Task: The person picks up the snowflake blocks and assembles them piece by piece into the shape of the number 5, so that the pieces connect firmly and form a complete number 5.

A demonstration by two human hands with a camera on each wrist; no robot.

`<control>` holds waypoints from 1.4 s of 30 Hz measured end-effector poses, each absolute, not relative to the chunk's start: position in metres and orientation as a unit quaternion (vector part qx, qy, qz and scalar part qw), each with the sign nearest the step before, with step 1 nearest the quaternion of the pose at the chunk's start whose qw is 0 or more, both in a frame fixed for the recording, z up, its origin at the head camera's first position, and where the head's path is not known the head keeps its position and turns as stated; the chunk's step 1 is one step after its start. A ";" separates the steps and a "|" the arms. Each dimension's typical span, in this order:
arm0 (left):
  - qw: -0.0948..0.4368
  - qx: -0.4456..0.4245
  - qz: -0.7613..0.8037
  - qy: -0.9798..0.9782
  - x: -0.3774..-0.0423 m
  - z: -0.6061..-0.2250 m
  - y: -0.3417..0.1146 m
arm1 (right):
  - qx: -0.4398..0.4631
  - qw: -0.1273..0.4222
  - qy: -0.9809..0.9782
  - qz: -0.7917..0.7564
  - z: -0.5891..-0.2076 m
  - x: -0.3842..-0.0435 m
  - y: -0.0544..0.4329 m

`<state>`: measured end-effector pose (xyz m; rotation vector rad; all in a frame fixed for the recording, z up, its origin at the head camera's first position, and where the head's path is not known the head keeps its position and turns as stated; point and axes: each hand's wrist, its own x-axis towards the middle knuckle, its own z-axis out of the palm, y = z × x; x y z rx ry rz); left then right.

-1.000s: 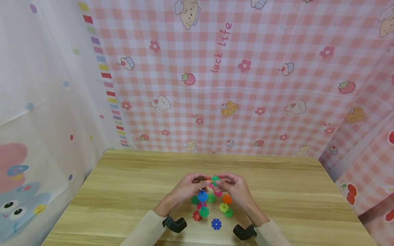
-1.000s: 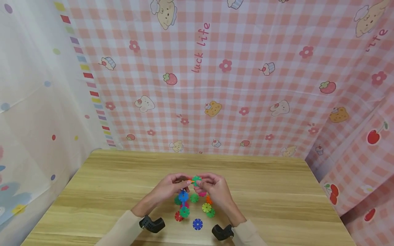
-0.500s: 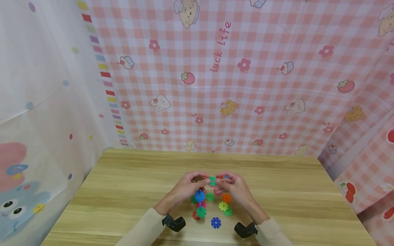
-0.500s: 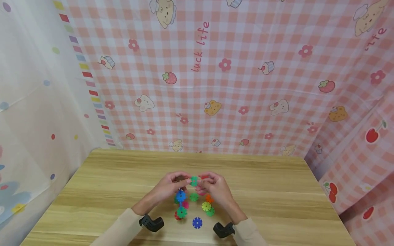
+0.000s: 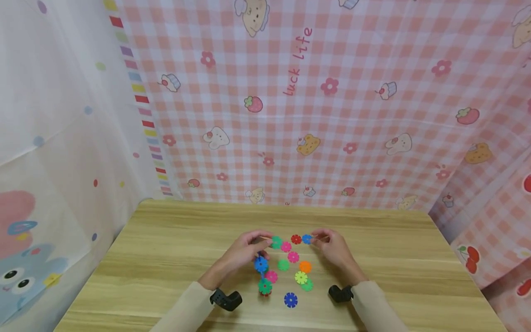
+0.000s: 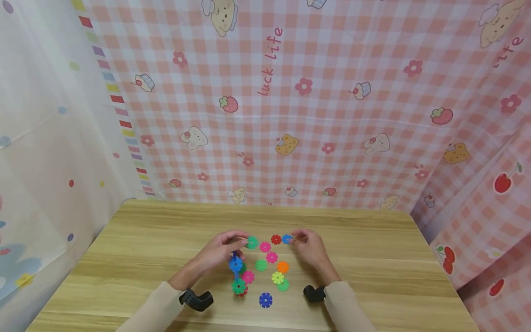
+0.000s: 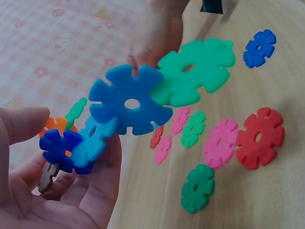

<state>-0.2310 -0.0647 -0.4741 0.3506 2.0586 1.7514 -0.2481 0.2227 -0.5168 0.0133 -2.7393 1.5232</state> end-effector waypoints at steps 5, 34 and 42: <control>0.198 0.125 0.634 0.737 -0.233 -0.477 -0.068 | 0.003 -0.012 -0.888 0.461 -0.522 -0.255 0.230; 0.168 0.138 0.670 0.710 -0.232 -0.475 -0.063 | -0.007 -0.028 -0.898 0.440 -0.527 -0.266 0.225; 0.152 0.139 0.642 0.739 -0.231 -0.475 -0.062 | -0.005 -0.023 -0.886 0.462 -0.528 -0.266 0.224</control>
